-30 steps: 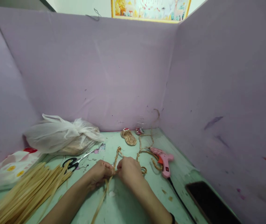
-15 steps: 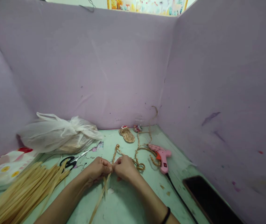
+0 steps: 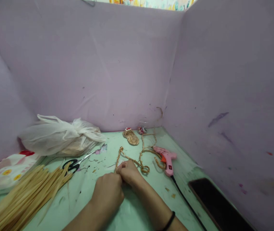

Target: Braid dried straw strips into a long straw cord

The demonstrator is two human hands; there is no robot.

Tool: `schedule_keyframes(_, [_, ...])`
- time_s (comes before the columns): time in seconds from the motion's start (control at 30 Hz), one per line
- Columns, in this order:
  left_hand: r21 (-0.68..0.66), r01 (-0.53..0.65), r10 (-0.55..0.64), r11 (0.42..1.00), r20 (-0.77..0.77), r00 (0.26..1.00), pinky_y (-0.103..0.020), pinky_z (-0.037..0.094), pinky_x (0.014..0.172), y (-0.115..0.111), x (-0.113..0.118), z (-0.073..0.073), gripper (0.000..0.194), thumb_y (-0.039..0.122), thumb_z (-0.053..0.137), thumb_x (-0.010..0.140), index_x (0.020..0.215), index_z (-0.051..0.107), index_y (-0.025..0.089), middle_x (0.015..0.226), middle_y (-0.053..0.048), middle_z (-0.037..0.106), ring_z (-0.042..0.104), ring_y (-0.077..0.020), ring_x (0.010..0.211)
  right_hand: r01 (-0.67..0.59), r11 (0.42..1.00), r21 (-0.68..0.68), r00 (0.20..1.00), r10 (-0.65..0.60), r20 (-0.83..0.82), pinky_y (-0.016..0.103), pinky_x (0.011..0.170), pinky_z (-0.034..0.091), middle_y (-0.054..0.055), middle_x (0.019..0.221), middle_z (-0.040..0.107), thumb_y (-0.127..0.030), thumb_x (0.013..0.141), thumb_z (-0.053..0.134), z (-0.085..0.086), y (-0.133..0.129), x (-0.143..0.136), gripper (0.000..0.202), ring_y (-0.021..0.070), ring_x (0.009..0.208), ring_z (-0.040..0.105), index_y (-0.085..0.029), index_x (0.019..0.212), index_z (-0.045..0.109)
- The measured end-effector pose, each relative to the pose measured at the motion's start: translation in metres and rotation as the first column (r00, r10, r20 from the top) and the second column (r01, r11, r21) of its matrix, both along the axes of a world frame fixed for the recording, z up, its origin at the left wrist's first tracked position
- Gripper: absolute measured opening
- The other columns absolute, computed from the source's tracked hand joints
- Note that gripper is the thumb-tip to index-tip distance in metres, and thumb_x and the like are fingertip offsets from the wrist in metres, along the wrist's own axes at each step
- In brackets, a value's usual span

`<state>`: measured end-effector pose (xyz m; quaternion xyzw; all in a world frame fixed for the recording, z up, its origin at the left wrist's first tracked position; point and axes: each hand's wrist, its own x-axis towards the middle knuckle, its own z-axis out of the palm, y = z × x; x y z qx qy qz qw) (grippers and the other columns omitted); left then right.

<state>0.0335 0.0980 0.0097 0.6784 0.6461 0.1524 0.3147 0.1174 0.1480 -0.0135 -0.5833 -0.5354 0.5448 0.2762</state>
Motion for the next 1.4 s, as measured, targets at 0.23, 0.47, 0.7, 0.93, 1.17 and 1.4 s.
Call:
schedule_keyframes(0.23, [0.090, -0.156, 0.145, 0.984, 0.113, 0.983, -0.023, 0.033, 0.050, 0.027, -0.027, 0.018, 0.011, 0.024, 0.055, 0.062, 0.055, 0.056, 0.014, 0.050, -0.004, 0.051, 0.052, -0.0157, 0.054, 0.023, 0.999, -0.027, 0.973, -0.028, -0.228, 0.017, 0.033, 0.020, -0.008, 0.039, 0.038, -0.013, 0.065, 0.045, -0.008, -0.002, 0.005, 0.012, 0.0032, 0.031, 0.026, -0.016, 0.054, 0.041])
schedule_keyframes(0.47, [-0.457, -0.020, 0.310, 0.889, 0.569, 0.762, -0.019, 0.028, 0.033, 0.042, -0.028, 0.002, 0.010, 0.015, 0.047, 0.062, 0.054, 0.051, 0.011, 0.046, -0.001, 0.050, 0.040, -0.0067, 0.032, -0.052, 0.998, 0.043, 0.964, 0.061, -0.259, 0.017, 0.034, 0.026, -0.006, 0.046, 0.047, -0.021, 0.069, 0.047, -0.010, -0.004, 0.010, 0.012, 0.0033, 0.032, 0.032, -0.016, 0.060, 0.042])
schedule_keyframes(0.7, [-0.366, -0.127, 0.272, 0.922, 0.380, 0.884, -0.019, 0.020, 0.029, 0.044, -0.027, -0.006, 0.012, 0.012, 0.048, 0.055, 0.044, 0.045, 0.015, 0.030, 0.004, 0.036, 0.028, -0.0066, 0.025, -0.278, 0.888, 0.367, 0.929, 0.150, 0.340, 0.019, 0.051, 0.032, -0.001, 0.059, 0.056, -0.013, 0.069, 0.045, -0.004, -0.003, 0.019, 0.008, 0.0085, 0.052, 0.047, -0.015, 0.067, 0.053])
schedule_keyframes(0.93, [-0.175, -0.067, 0.142, 0.982, 0.462, 0.875, -0.020, 0.011, 0.037, 0.053, -0.031, -0.027, 0.015, 0.007, 0.045, 0.049, 0.035, 0.041, 0.013, 0.031, 0.006, 0.027, 0.020, -0.0025, 0.034, -0.406, 0.836, 0.369, 0.642, -0.026, 0.766, 0.024, 0.055, 0.031, 0.010, 0.073, 0.065, -0.020, 0.071, 0.047, 0.016, -0.016, 0.015, 0.017, 0.0177, 0.068, 0.057, -0.015, 0.074, 0.063])
schedule_keyframes(1.17, [-0.305, -0.162, 0.287, 0.938, 0.426, 0.858, -0.020, 0.010, 0.033, 0.045, -0.028, -0.015, 0.013, 0.010, 0.042, 0.047, 0.035, 0.037, 0.015, 0.027, 0.006, 0.025, 0.020, -0.0037, 0.028, -0.374, 0.893, 0.251, 0.580, 0.014, 0.814, 0.025, 0.050, 0.029, 0.012, 0.070, 0.066, -0.023, 0.067, 0.050, 0.036, -0.028, 0.007, 0.018, 0.0205, 0.065, 0.060, -0.017, 0.067, 0.067])
schedule_keyframes(1.4, [-0.416, -0.064, 0.304, 0.907, 0.541, 0.784, -0.018, 0.008, 0.028, 0.046, -0.038, -0.014, 0.002, 0.014, 0.042, 0.044, 0.044, 0.042, 0.016, 0.030, 0.006, 0.031, 0.018, -0.0028, 0.025, -0.444, 0.855, 0.269, 0.581, 0.046, 0.813, 0.025, 0.052, 0.031, 0.013, 0.075, 0.067, -0.019, 0.066, 0.050, 0.040, -0.046, -0.013, 0.022, 0.0209, 0.068, 0.060, -0.016, 0.078, 0.069])
